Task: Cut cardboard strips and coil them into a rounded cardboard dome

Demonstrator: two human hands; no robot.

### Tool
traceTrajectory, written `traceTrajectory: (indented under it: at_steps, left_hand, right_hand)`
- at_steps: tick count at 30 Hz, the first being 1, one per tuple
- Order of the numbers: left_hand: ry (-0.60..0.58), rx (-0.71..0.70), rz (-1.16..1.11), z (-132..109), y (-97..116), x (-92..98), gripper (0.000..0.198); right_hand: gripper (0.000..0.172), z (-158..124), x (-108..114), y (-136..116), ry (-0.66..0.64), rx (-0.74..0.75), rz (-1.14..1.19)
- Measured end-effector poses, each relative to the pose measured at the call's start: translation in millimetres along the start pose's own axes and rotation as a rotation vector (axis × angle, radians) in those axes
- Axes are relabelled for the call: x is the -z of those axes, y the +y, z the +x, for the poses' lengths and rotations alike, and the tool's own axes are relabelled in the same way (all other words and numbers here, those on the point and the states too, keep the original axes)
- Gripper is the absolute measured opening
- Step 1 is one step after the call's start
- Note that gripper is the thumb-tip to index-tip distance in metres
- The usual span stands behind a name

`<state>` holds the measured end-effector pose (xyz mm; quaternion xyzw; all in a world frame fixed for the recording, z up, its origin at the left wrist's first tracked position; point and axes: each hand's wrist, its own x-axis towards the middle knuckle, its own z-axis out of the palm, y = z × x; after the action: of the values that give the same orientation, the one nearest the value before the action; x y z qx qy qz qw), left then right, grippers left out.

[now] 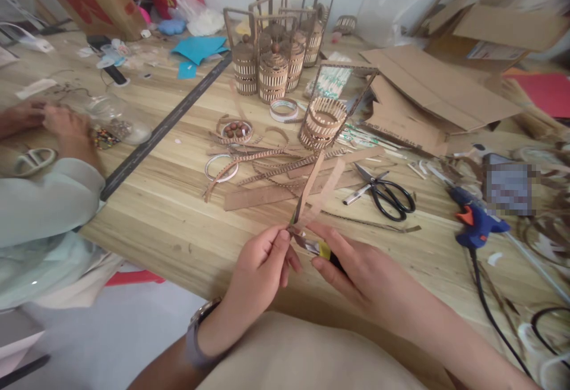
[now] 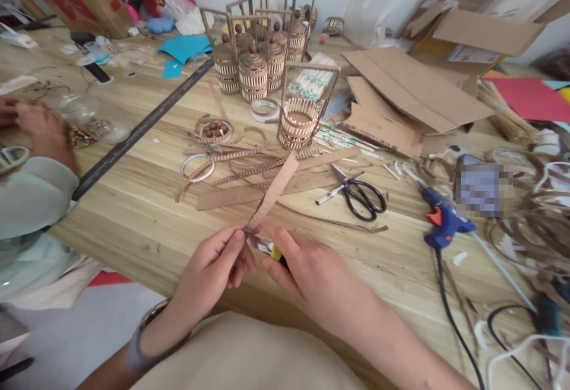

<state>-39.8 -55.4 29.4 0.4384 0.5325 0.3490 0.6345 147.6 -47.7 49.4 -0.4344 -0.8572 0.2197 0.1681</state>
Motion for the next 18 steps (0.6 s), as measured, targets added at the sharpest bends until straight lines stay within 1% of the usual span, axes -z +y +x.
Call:
traceTrajectory:
  at_steps: [2,6,10,18]
  left_hand:
    - [-0.003,-0.017,0.020,-0.5,-0.9,0.2,0.042]
    - [-0.005,-0.057,0.065,-0.6,-2.2,0.0,0.041]
    - [-0.014,-0.085,0.107,-1.8,-1.1,-0.2,0.042]
    - [-0.023,-0.091,0.122,-4.8,0.9,-0.9,0.041]
  right_hand:
    - [0.038,0.4,0.9,0.2,-0.025,-0.019,0.031]
    - [0.044,0.5,4.1,0.6,-0.075,-0.054,0.118]
    - [0.049,-0.1,7.9,1.8,-0.112,-0.059,0.183]
    - [0.051,-0.3,11.6,5.3,-0.127,-0.055,0.256]
